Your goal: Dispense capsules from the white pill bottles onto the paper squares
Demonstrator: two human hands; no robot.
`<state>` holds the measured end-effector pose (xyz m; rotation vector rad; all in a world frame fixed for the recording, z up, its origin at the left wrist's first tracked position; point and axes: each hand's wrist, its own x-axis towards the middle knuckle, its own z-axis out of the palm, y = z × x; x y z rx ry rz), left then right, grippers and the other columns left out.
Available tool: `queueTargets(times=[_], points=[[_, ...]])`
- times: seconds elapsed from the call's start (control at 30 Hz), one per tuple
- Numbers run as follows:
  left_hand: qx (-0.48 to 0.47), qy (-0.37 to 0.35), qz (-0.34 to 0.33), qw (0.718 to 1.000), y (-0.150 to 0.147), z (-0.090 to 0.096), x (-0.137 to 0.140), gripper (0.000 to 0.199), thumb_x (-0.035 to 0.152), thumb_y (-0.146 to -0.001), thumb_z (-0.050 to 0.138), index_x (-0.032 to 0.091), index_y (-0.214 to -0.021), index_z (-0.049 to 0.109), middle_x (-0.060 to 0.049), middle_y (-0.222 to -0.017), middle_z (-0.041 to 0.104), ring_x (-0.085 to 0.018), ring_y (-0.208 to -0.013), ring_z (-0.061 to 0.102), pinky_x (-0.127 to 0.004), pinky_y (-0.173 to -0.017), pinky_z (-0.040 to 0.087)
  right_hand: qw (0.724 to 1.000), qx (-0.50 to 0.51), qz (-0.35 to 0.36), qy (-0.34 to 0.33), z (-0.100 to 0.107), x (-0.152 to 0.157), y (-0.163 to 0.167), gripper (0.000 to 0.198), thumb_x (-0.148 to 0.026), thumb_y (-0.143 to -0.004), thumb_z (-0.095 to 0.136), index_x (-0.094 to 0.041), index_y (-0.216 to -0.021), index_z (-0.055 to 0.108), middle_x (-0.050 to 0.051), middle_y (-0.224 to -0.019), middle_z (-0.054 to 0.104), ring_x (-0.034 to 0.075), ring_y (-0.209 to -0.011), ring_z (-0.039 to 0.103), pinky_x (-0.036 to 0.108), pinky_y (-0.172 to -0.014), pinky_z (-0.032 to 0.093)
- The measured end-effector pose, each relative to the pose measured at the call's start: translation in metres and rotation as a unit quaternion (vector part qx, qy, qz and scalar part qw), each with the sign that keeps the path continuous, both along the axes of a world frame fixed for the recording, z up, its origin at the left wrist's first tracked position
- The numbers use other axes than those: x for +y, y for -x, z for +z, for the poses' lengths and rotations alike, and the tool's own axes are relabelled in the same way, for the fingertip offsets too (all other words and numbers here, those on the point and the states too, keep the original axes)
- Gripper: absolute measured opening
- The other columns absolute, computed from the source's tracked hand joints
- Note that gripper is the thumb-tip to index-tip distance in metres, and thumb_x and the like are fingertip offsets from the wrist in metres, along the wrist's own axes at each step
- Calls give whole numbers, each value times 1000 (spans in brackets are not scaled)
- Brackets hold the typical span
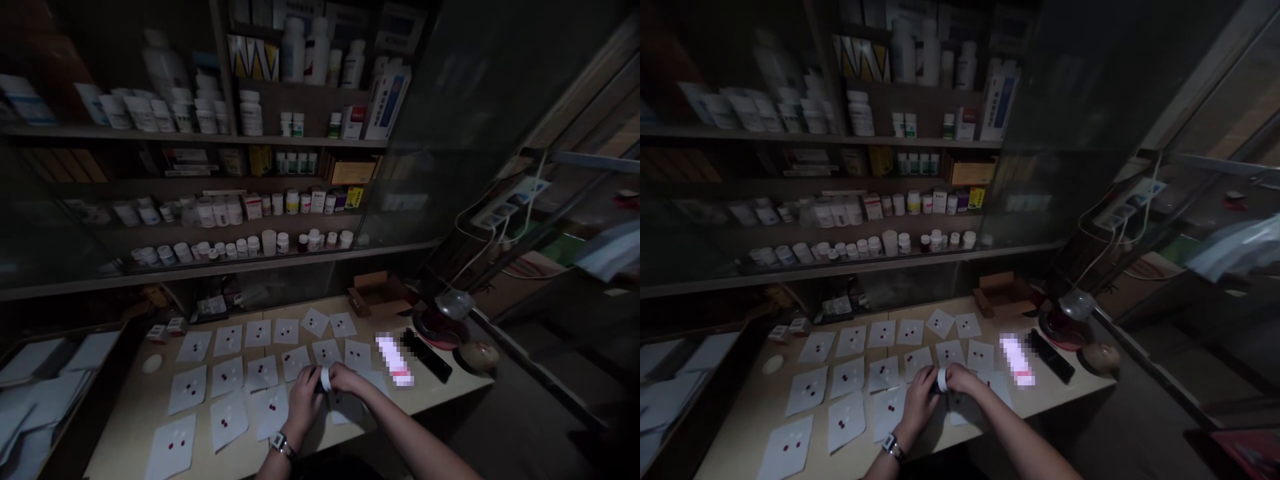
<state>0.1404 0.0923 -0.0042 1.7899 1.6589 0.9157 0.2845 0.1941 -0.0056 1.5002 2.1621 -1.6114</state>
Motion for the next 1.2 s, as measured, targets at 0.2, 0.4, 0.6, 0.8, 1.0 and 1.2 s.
queueTargets(times=[0.2, 0.4, 0.6, 0.8, 1.0, 1.2], points=[[-50, 18, 61, 997, -28, -10, 4, 63, 6, -64, 49, 21, -125, 53, -10, -125, 57, -25, -118, 50, -44, -103, 41, 989, 32, -12, -142, -17, 2, -18, 11, -11, -61, 55, -15, -56, 64, 0, -60, 61, 15, -66, 57, 25, -66, 42], [-68, 23, 166, 984, -42, -28, 0, 59, 9, -65, 53, 19, -123, 54, -9, -123, 58, -24, -117, 52, -43, -103, 41, 963, 130, -96, -214, -23, 24, -38, 28, -31, -82, 49, -16, -72, 70, 10, -81, 70, 22, -79, 63, 28, -72, 44], [-51, 24, 234, 971, -34, -39, -18, 55, 13, -67, 55, 18, -122, 55, -11, -123, 59, -25, -117, 53, -44, -104, 41, 968, -74, -3, -241, -44, 49, -27, 25, -22, -85, 47, -16, -86, 71, 10, -93, 72, 21, -88, 63, 26, -73, 39], [-44, 25, 228, 972, -14, -33, -22, 55, 14, -68, 55, 20, -123, 55, -9, -122, 59, -24, -116, 54, -44, -103, 41, 958, -105, 33, -264, -49, 46, -11, 26, -21, -85, 49, -18, -103, 67, 11, -107, 69, 23, -100, 61, 27, -80, 39], [-10, 52, 173, 983, 3, -12, -9, 57, 11, -66, 53, 19, -123, 55, -10, -121, 58, -24, -116, 52, -42, -103, 41, 972, 33, -87, -217, -24, 34, -8, 24, -17, -76, 54, -19, -94, 69, 6, -89, 70, 19, -84, 63, 26, -76, 43], [96, 8, 97, 991, 11, 15, 4, 63, 5, -67, 50, 23, -128, 52, -10, -124, 55, -27, -118, 48, -44, -98, 45, 955, 268, -41, -120, -15, 2, 6, 13, -19, -70, 57, -17, -68, 69, 3, -78, 67, 18, -80, 61, 26, -74, 45]])
